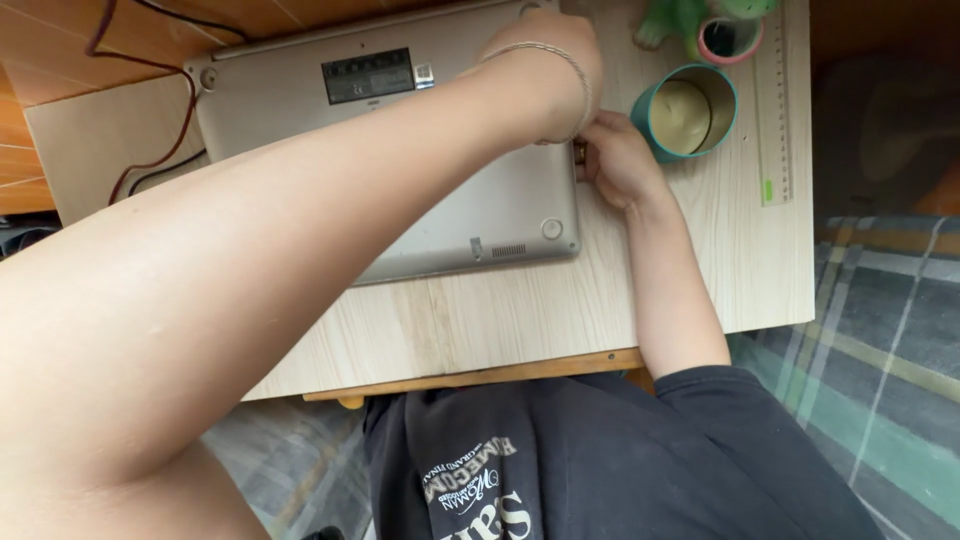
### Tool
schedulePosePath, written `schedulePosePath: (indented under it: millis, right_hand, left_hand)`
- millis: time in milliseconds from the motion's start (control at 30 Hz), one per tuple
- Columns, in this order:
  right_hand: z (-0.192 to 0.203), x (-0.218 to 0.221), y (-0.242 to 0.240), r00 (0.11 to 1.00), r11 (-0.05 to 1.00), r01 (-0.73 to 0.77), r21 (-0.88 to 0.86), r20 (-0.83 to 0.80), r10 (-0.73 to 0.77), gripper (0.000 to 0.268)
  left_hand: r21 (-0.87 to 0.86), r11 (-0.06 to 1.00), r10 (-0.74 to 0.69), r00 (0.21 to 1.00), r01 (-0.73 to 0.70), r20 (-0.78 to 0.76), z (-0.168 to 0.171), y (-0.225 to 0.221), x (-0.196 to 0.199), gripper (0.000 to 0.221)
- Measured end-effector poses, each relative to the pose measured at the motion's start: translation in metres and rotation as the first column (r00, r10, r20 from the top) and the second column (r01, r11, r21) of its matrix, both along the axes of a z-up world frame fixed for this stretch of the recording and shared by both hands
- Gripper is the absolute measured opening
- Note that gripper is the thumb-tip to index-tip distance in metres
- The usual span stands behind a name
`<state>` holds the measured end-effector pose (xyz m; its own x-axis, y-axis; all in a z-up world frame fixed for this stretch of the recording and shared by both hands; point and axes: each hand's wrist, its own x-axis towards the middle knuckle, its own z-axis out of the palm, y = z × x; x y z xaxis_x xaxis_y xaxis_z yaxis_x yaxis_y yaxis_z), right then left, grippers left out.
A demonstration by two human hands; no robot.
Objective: The person unscrews the laptop chassis, cleans the exterior and interior cover with a brush, and then works on repairing a keyboard key hinge and keycap.
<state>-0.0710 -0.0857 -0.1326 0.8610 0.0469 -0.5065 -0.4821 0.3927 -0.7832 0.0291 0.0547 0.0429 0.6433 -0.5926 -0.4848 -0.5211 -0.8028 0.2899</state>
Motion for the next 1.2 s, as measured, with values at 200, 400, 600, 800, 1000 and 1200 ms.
schedulePosePath:
  millis: [200, 400, 600, 800, 1000, 1200]
  right_hand:
    - [-0.008, -0.003, 0.003, 0.995, 0.991, 0.086, -0.107, -0.04, -0.09, 0.021]
    - [-0.015, -0.004, 0.0, 0.996, 0.991, 0.072, -0.117, -0.039, -0.077, 0.02]
    - [-0.016, -0.012, -0.001, 0.998, 0.989, 0.056, -0.136, -0.027, -0.06, 0.019]
    - [-0.01, -0.009, -0.006, 0.999, 0.985, 0.04, -0.166, 0.001, -0.041, 0.019]
    - [-0.014, -0.004, -0.001, 1.0, 0.985, 0.009, -0.173, 0.015, -0.007, 0.019]
    - [-0.04, -0.002, -0.013, 0.993, 0.973, -0.058, -0.225, 0.085, 0.078, 0.012]
  left_hand:
    - [0.145, 0.933, -0.344, 0.934, 0.329, 0.093, -0.007, -0.042, -0.011, 0.04]
    - [0.27, 0.553, -0.83, 0.55, 0.788, 0.095, -0.011, -0.052, -0.012, 0.036]
    - [0.305, 0.264, -0.961, 0.222, 0.915, 0.166, -0.011, -0.044, -0.025, 0.025]
    - [0.138, 0.508, -0.837, 0.449, 0.851, 0.311, -0.026, -0.032, -0.029, 0.046]
    - [-0.333, 0.941, 0.025, 0.971, 0.058, 0.238, -0.034, -0.02, -0.025, 0.035]
    - [-0.051, 0.919, 0.354, 0.877, -0.39, -0.324, 0.033, 0.005, -0.02, 0.021]
